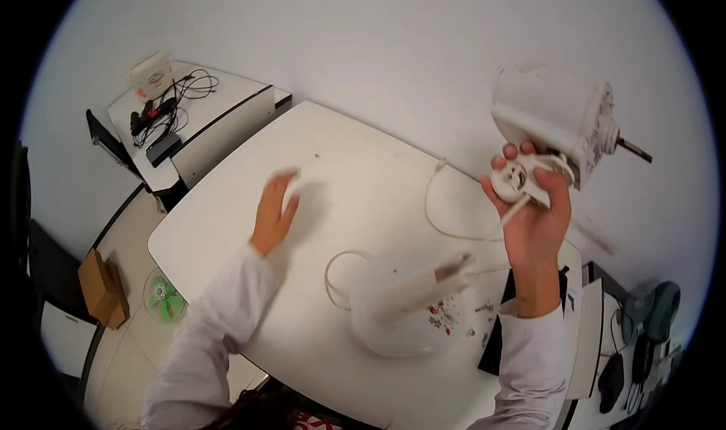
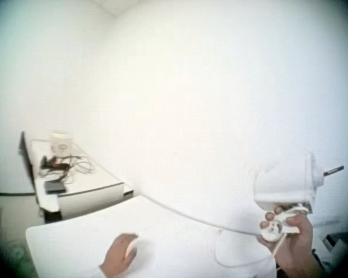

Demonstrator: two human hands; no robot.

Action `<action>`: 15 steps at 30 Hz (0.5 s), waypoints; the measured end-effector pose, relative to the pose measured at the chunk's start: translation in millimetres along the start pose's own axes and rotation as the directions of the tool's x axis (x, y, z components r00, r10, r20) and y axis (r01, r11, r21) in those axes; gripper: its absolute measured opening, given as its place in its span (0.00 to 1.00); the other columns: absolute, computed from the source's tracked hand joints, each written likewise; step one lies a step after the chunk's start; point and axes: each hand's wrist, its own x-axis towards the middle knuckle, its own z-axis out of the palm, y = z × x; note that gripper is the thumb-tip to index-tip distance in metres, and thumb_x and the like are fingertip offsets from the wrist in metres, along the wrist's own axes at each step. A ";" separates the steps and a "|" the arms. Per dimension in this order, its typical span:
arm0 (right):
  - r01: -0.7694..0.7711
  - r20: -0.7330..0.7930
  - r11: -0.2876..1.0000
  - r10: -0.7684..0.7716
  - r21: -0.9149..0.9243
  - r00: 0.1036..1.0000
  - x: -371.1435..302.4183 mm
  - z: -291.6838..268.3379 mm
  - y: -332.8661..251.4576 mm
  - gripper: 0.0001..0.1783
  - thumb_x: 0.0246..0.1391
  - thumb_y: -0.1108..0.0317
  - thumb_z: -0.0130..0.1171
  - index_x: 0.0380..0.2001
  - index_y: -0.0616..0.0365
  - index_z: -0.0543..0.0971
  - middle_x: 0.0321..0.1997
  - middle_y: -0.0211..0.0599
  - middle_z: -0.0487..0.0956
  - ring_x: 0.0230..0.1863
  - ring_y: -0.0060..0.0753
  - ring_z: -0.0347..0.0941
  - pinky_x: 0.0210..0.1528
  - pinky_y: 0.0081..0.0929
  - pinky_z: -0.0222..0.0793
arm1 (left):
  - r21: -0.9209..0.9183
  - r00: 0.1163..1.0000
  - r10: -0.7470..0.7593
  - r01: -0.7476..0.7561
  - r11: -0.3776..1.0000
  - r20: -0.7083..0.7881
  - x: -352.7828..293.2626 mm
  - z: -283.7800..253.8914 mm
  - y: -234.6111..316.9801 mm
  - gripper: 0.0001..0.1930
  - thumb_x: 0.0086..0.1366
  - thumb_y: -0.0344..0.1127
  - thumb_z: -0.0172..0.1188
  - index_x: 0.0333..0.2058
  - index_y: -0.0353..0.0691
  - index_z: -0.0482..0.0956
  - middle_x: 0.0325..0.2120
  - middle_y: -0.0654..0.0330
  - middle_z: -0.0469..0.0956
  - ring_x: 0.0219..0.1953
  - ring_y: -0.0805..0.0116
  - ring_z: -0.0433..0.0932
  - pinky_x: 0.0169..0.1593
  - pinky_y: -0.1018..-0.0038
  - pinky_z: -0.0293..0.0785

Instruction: The person assembles a white pedestal fan on a white desk. They attach the motor housing to the neck, insert and tighten screws with a cordless screwdriver, and connect the power cord to the base. The fan remains disassembled with blades not attached by the end of the clip.

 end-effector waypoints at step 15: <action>0.024 -0.016 0.993 -0.022 0.120 1.000 44.2 8.8 74.8 0.23 0.46 0.63 0.50 0.45 0.60 0.63 0.42 0.41 0.63 0.45 0.37 0.64 0.39 0.40 0.79 | 0.545 0.997 -0.054 0.016 0.839 0.053 124.3 71.1 -186.2 0.26 0.60 0.34 0.49 0.58 0.42 0.60 0.58 0.54 0.61 0.60 0.58 0.59 0.61 0.66 0.57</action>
